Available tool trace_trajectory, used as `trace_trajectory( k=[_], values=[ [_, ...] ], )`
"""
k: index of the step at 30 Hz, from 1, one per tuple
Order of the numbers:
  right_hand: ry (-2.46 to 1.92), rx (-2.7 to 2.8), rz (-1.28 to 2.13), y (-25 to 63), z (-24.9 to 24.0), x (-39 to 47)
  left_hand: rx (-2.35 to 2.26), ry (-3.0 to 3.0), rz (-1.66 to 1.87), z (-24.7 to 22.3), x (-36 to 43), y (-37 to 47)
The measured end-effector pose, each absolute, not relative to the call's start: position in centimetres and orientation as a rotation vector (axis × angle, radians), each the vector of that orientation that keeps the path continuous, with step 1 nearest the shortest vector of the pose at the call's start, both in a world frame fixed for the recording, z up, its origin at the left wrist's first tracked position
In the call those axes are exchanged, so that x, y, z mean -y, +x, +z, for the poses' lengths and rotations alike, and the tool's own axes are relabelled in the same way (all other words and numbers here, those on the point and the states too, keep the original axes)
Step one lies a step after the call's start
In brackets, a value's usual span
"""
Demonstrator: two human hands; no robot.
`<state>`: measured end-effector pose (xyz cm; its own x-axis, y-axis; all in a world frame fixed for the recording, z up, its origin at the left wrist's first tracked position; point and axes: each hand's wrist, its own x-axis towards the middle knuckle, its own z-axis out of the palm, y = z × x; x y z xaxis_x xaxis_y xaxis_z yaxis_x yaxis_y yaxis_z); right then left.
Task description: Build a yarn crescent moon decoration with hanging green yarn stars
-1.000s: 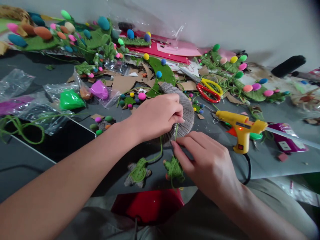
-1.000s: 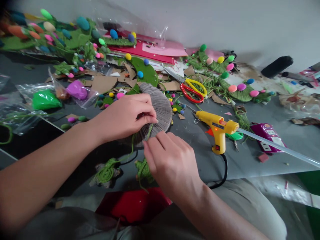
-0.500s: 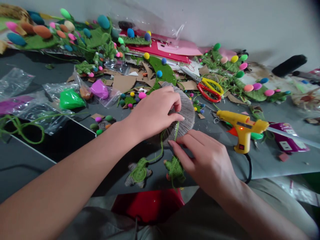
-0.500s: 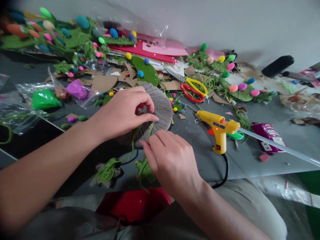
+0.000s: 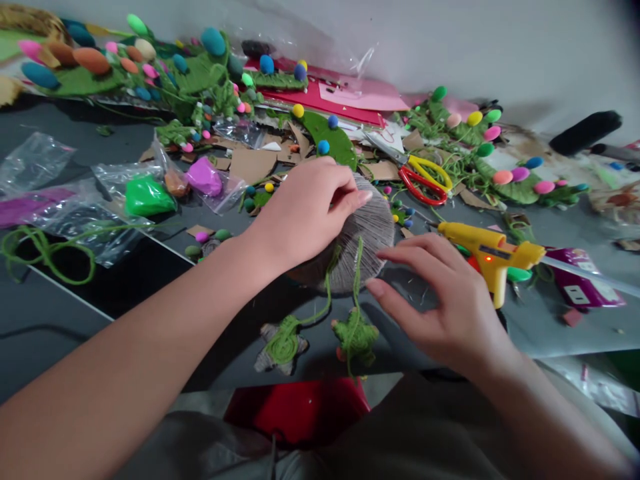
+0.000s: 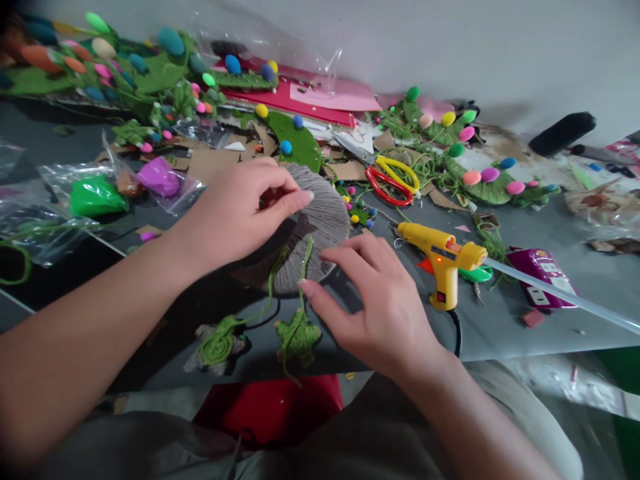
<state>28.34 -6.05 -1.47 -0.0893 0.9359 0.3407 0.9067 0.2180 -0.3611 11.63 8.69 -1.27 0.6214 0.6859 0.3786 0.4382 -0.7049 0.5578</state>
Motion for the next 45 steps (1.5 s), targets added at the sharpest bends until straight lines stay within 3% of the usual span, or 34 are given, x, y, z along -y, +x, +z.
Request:
trace_trajectory(
  k=[10,21,45],
  values=[
    [-1.667,2.289,-0.031,29.2,-2.9,6.4,-1.083,2.239,0.79,0.7,-10.3,9.5],
    [-1.647,2.258,-0.062,29.0,-2.7,6.6,-0.711,1.682,0.976,1.1,-12.0,7.5],
    [-1.61,2.32,0.026,28.9,-3.1,7.0,-0.729,1.616,0.92,1.2,-12.7,6.6]
  ],
)
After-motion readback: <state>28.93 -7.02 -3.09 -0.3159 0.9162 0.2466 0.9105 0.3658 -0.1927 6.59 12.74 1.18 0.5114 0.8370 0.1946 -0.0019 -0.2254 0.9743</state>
